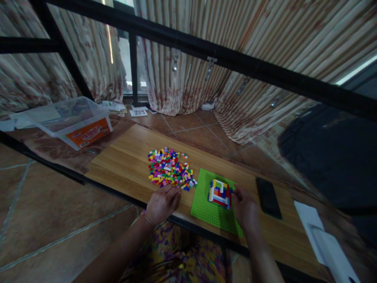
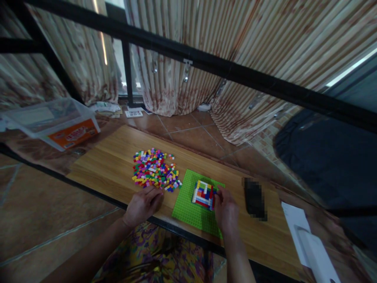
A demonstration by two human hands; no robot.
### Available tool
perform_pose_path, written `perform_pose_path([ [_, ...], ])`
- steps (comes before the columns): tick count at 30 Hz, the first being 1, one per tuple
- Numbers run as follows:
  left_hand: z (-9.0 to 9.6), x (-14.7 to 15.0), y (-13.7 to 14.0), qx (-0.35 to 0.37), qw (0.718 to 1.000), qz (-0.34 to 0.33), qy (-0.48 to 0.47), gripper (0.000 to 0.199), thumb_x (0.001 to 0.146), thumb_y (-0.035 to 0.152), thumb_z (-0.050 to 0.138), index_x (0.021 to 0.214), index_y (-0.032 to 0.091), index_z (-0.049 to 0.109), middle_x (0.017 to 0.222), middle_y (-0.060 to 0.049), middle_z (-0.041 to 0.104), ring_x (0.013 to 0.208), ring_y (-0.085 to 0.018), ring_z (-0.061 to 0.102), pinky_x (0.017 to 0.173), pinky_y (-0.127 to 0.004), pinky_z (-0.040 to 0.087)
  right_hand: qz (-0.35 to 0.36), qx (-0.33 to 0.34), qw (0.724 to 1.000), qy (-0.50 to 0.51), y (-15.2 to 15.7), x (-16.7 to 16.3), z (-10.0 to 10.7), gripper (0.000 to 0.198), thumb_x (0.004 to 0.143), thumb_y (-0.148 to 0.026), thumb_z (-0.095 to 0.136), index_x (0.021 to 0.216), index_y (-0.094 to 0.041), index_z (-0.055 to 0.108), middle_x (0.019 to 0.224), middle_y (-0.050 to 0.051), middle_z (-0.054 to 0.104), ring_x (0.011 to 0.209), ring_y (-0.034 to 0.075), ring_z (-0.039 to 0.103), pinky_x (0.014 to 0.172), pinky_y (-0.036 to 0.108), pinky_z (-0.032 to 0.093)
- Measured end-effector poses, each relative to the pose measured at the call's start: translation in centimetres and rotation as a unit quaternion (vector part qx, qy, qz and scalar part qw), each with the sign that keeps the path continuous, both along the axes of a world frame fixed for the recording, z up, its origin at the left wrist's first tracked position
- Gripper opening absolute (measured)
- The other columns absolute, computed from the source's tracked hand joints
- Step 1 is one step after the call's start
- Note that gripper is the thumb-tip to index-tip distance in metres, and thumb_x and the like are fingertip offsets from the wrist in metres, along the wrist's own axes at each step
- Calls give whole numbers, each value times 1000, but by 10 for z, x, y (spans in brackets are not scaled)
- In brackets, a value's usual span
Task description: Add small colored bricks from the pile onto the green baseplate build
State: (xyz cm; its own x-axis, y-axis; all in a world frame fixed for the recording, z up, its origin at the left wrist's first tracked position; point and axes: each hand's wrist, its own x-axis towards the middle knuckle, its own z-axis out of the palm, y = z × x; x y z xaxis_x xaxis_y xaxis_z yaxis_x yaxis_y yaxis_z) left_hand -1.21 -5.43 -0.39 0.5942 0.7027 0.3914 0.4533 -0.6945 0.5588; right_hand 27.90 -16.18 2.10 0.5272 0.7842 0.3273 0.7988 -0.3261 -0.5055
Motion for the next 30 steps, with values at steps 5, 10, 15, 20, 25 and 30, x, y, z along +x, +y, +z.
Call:
perform_pose_path([
  [5,0,1,0,-3,1000,3,4,20,97,26,42,93,19,61,85,-4,62,78,-15,61,70,-26,49,-18,8,1000,17,2,-1,0,47,83,-43,46,113,-13,64,90,13,70,77,24,66,72,38,52],
  [10,-2,1,-1,-8,1000,8,4,20,97,27,43,93,19,62,86,-5,63,78,-15,61,71,-26,50,-44,21,997,67,4,-4,2,49,80,-43,51,116,-12,64,92,13,71,78,24,66,72,37,52],
  [15,-1,0,-1,1,1000,11,0,19,97,27,45,93,19,62,85,-4,63,77,-14,62,70,-25,50,-68,21,992,105,2,-4,3,47,77,-42,55,112,-12,66,92,13,71,77,23,66,72,37,52],
  [20,-2,1,0,12,1000,10,-3,19,96,26,45,92,19,62,83,-4,62,76,-14,61,69,-25,50,-20,29,994,102,0,-4,2,38,79,-45,54,97,-15,70,93,11,69,79,22,65,75,37,52],
  [25,-2,1,0,11,1000,9,-1,19,96,26,44,93,20,62,84,-4,63,78,-14,61,70,-25,50,-27,36,995,89,1,-7,2,37,80,-47,54,88,-15,70,90,11,68,78,22,64,74,37,51],
  [30,0,1,0,11,1000,3,-10,19,96,25,44,93,19,61,84,-4,63,77,-14,61,69,-25,50,-19,9,999,45,-2,-2,4,40,84,-49,49,90,-15,69,87,11,68,74,22,64,70,36,49],
])
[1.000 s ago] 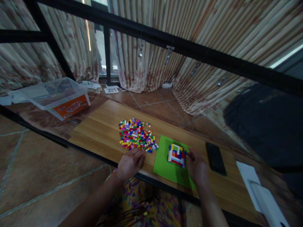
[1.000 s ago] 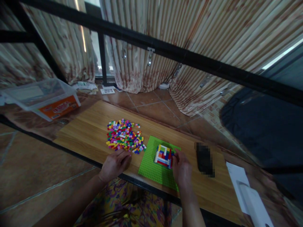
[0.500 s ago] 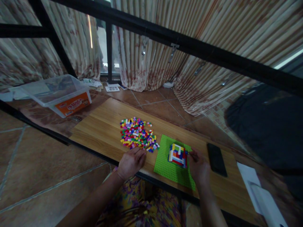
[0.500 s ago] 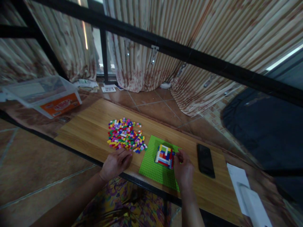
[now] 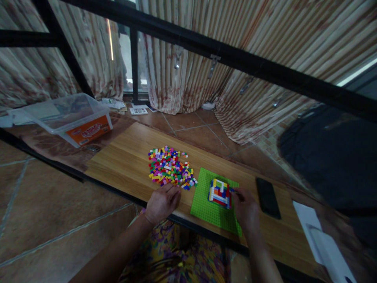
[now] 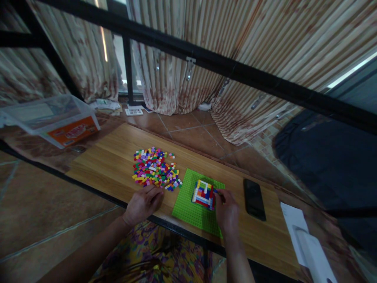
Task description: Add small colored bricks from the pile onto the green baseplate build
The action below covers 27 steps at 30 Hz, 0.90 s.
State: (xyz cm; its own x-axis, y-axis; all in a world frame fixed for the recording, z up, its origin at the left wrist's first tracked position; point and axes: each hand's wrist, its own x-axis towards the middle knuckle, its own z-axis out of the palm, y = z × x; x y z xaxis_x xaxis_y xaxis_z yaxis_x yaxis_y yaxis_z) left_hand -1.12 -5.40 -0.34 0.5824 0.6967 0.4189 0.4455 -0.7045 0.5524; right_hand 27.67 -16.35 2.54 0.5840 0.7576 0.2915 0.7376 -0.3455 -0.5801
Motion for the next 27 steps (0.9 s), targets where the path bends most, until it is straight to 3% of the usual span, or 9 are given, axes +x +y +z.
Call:
perform_pose_path([
  [5,-1,0,1,3,1000,-2,-5,18,96,25,45,94,20,61,84,-4,63,78,-14,62,70,-25,51,50,-26,995,-80,-2,2,6,42,89,-46,41,92,-16,71,92,12,71,80,23,64,74,36,49],
  [19,-4,0,0,-10,1000,-1,2,18,96,25,45,92,20,61,84,-4,62,77,-14,61,69,-25,50,21,-19,1000,-10,0,2,0,44,86,-50,46,96,-16,72,92,11,73,78,23,66,73,35,50],
  [27,-2,0,0,0,1000,2,5,18,96,26,44,92,20,61,83,-3,62,76,-14,61,68,-25,50,37,-27,997,-55,0,3,4,43,86,-48,44,93,-18,73,92,11,74,81,24,66,75,37,50],
])
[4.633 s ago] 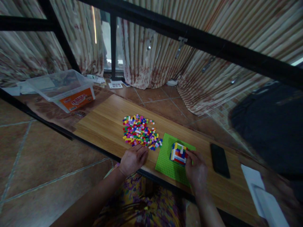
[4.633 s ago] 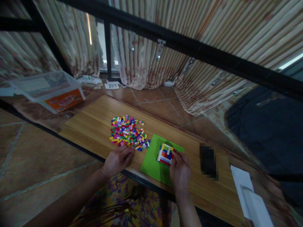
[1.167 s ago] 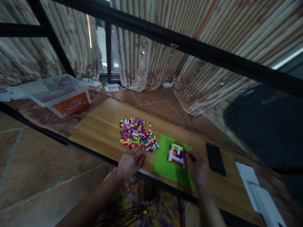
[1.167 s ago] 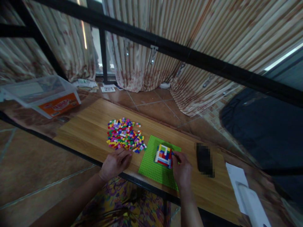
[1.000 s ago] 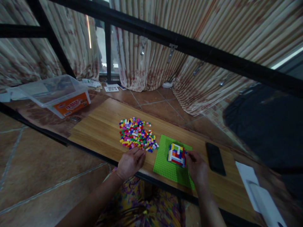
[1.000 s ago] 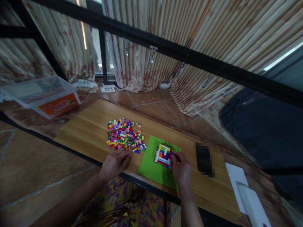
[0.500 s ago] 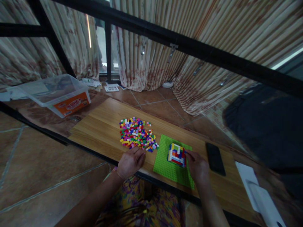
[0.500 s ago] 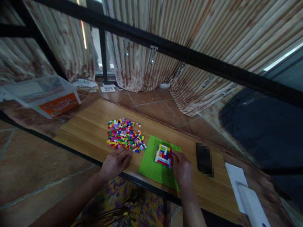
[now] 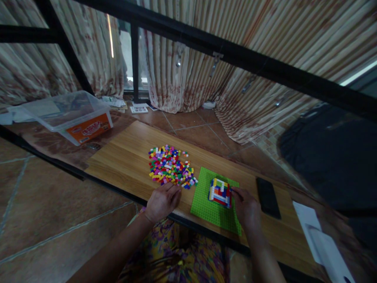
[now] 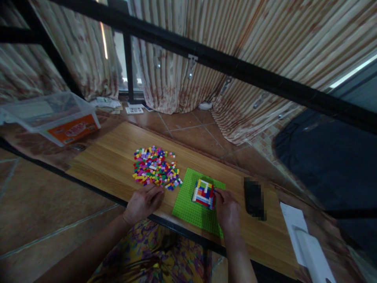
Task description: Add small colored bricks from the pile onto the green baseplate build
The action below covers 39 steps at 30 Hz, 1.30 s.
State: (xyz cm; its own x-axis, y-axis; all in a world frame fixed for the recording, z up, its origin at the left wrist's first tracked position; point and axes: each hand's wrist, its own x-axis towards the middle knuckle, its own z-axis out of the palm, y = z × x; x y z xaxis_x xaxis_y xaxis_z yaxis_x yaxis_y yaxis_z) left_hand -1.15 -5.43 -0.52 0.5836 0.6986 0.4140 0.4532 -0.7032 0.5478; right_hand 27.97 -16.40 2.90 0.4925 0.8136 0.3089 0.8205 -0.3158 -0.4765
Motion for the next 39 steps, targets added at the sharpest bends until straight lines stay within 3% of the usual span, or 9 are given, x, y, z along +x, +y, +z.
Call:
perform_pose_path([
  [16,1,1,0,2,1000,-1,-5,18,95,25,45,91,20,61,81,-3,62,75,-13,60,67,-24,49,-95,18,982,161,-1,5,-8,50,76,-56,59,99,-14,73,92,14,75,84,28,69,75,40,52],
  [20,-1,0,1,0,1000,-3,-1,17,96,25,45,92,20,61,83,-4,62,76,-14,61,68,-25,50,-117,59,953,273,3,5,-15,47,70,-53,68,96,-14,73,90,10,75,79,25,70,73,39,55],
  [24,1,0,0,-3,1000,-7,-3,17,96,25,44,94,20,61,84,-4,62,79,-14,61,70,-25,50,-128,105,902,399,5,5,-21,47,61,-49,78,93,-15,73,82,7,75,68,21,69,60,33,56],
  [28,3,0,0,-6,1000,-1,10,18,96,26,45,92,19,61,83,-4,62,78,-15,61,69,-25,49,-137,126,869,459,7,5,-22,45,54,-45,84,88,-17,73,73,4,73,59,17,66,50,27,53],
  [39,1,0,1,9,1000,10,12,21,97,28,44,92,19,61,82,-4,62,76,-15,61,68,-25,49,-126,122,860,479,10,1,-17,49,51,-47,85,87,-16,72,69,1,71,56,15,64,50,25,53],
])
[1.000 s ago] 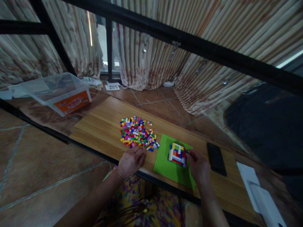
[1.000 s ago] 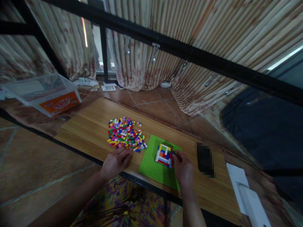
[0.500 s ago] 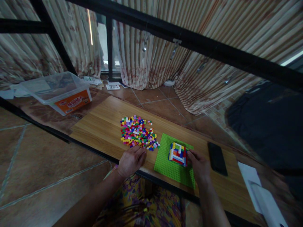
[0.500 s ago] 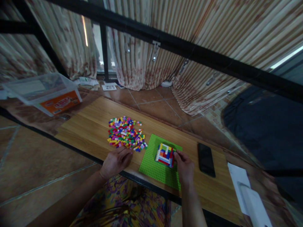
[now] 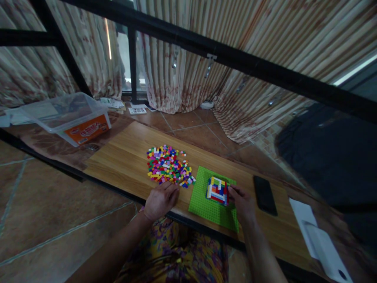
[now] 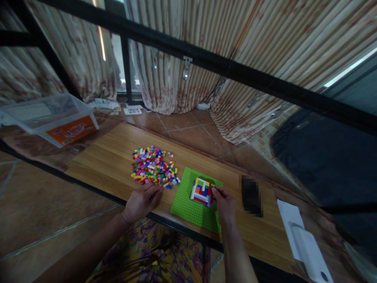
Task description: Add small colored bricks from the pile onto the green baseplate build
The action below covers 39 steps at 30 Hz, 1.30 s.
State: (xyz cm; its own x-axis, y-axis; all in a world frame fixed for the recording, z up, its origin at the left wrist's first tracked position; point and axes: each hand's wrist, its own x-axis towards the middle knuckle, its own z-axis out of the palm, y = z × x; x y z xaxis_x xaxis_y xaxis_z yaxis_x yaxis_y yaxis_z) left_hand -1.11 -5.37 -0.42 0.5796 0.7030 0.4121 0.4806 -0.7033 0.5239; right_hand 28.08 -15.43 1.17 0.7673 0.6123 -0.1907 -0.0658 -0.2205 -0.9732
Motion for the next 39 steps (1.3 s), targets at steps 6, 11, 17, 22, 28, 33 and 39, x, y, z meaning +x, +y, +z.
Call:
perform_pose_path([
  [6,0,-1,0,-15,1000,-16,-5,20,97,28,43,94,20,61,86,-4,63,78,-14,61,70,-25,49,-28,36,999,28,-8,-1,-1,45,55,-54,82,78,-16,72,69,2,70,60,13,64,55,22,52],
  [11,-1,-1,0,-20,1000,-12,-5,20,97,27,43,94,20,62,87,-4,63,79,-15,61,71,-26,49,-94,53,992,-64,-11,-7,10,43,60,-53,78,80,-16,71,69,1,69,58,12,61,56,25,50],
  [17,-3,-1,-1,-21,1000,-6,-2,20,97,26,44,94,19,62,86,-4,62,77,-14,61,71,-26,49,35,31,972,-231,3,-52,36,34,79,-47,63,93,-16,71,89,8,73,75,19,66,71,34,52],
  [22,-1,0,-2,-26,1000,-5,-7,19,96,25,44,90,19,61,84,-3,61,75,-14,60,69,-25,48,207,-10,906,-370,23,-93,35,24,87,-31,52,96,-19,71,98,9,70,90,21,65,80,35,50],
  [28,0,1,-2,-17,1000,-7,-10,18,95,24,45,86,20,60,82,-3,60,73,-13,58,66,-24,47,277,-77,839,-462,44,-112,23,29,86,-15,45,101,-17,70,97,9,68,87,20,64,81,34,49],
  [33,3,2,-3,-11,1000,-4,-16,17,95,23,46,89,19,61,79,-2,60,70,-13,58,63,-24,46,282,-117,814,-493,53,-114,15,29,85,-11,46,101,-15,70,101,10,67,91,22,63,85,34,48],
  [39,3,2,-3,-16,1000,-1,-8,18,96,24,45,90,19,61,81,-3,61,73,-14,58,64,-25,46,270,-114,816,-498,58,-116,10,27,85,-10,45,96,-16,70,97,10,68,91,23,62,85,35,48],
])
